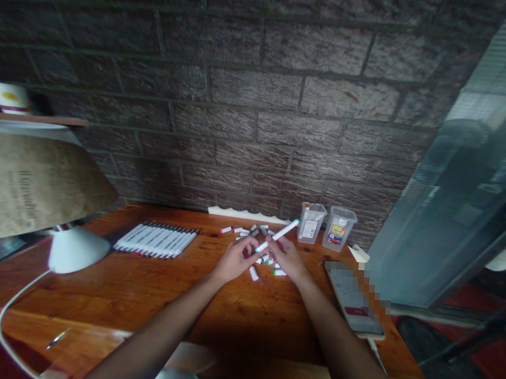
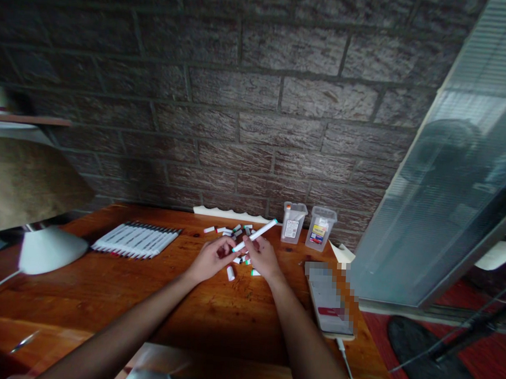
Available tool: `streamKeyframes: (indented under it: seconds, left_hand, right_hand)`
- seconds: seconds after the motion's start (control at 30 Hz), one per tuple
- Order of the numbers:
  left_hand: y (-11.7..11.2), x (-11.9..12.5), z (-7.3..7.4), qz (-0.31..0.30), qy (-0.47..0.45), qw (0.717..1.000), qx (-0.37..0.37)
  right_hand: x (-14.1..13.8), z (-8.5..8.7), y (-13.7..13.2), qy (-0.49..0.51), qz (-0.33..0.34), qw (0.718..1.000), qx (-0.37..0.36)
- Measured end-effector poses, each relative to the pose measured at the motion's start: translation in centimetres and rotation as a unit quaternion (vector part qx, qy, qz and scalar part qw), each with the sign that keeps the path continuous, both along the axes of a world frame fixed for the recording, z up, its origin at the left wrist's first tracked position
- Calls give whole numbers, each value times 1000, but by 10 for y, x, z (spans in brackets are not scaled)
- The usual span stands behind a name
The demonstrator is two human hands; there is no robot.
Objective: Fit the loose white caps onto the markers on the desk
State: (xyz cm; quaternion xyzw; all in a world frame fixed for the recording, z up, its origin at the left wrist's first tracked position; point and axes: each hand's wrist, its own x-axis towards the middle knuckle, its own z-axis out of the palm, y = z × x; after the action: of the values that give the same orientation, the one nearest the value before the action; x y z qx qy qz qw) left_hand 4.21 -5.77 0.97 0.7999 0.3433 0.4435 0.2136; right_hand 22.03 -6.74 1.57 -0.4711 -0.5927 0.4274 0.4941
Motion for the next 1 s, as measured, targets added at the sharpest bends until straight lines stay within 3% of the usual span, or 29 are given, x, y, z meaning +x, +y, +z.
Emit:
streamKeyframes:
  seconds: [0.23,0.53,1.0]
  left_hand:
    - [-2,0,5,2,5,1000,0]
    - [0,-1,3,-5,16,1000,-2]
    - [0,0,2,-8,19,1000,-1]
  right_hand:
    - [0,0,0,6,1,1000,-3]
    - [-1,7,-5,-12,4,1000,2]
    - [-2,5,-4,-16,7,1000,6]
